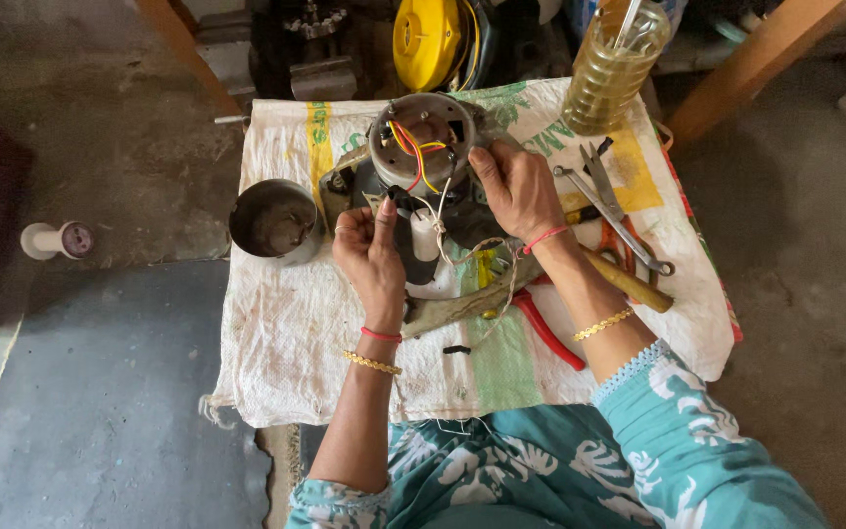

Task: The person is repairing an electric motor by hand. They remove a metal cover, adjust internal components and wires, and reassemble the motor housing. Tools such as pliers and a screwdriver are used during the process.

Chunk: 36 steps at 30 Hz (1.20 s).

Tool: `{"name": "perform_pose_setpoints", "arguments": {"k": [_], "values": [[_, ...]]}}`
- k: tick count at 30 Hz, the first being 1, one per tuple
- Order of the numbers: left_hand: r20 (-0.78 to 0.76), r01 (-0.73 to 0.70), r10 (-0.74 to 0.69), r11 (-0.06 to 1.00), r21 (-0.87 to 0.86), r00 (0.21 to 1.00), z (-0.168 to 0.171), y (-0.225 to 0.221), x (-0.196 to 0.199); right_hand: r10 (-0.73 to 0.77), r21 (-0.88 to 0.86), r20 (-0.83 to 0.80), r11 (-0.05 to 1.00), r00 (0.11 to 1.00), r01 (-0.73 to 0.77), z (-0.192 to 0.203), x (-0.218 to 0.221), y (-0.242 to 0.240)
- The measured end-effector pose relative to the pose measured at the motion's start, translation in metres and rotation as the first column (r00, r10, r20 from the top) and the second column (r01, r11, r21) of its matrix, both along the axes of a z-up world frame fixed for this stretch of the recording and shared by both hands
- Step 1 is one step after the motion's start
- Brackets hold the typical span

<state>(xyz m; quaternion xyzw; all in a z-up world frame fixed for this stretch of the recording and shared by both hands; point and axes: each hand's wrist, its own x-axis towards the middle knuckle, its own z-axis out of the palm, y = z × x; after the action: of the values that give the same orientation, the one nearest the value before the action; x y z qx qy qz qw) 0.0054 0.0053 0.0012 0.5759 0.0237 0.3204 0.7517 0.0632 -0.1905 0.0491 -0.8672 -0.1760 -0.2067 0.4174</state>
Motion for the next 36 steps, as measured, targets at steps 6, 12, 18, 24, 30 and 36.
{"name": "perform_pose_setpoints", "arguments": {"k": [6, 12, 18, 24, 30, 36], "values": [[-0.153, 0.033, -0.049, 0.994, -0.107, 0.987, -0.001, 0.010, 0.007, 0.006, 0.020, 0.061, 1.000, 0.998, -0.007, 0.000, -0.003, -0.001], [-0.063, -0.279, 0.312, 0.909, 0.311, 0.948, -0.006, 0.023, 0.014, 0.001, 0.001, 0.089, 1.000, 0.996, -0.002, 0.000, -0.002, 0.000], [-0.208, -0.327, 0.441, 0.846, 0.422, 0.873, 0.011, 0.024, -0.004, 0.030, 0.052, 0.057, 0.998, 0.998, -0.033, 0.002, -0.006, 0.001], [0.073, -0.478, 0.653, 0.469, 0.743, 0.754, 0.016, 0.022, -0.005, 0.018, 0.003, 0.100, 1.000, 0.995, -0.018, 0.001, -0.009, 0.000], [-0.018, -0.405, 0.660, 0.482, 0.777, 0.751, 0.004, 0.034, 0.004, 0.101, -0.045, 0.243, 0.995, 0.965, -0.092, 0.005, -0.022, -0.002], [0.166, -0.533, 0.692, 0.357, 0.767, 0.703, 0.003, 0.036, 0.002, -0.029, -0.054, 0.243, 0.998, 0.970, 0.044, 0.004, -0.022, 0.003]]}}
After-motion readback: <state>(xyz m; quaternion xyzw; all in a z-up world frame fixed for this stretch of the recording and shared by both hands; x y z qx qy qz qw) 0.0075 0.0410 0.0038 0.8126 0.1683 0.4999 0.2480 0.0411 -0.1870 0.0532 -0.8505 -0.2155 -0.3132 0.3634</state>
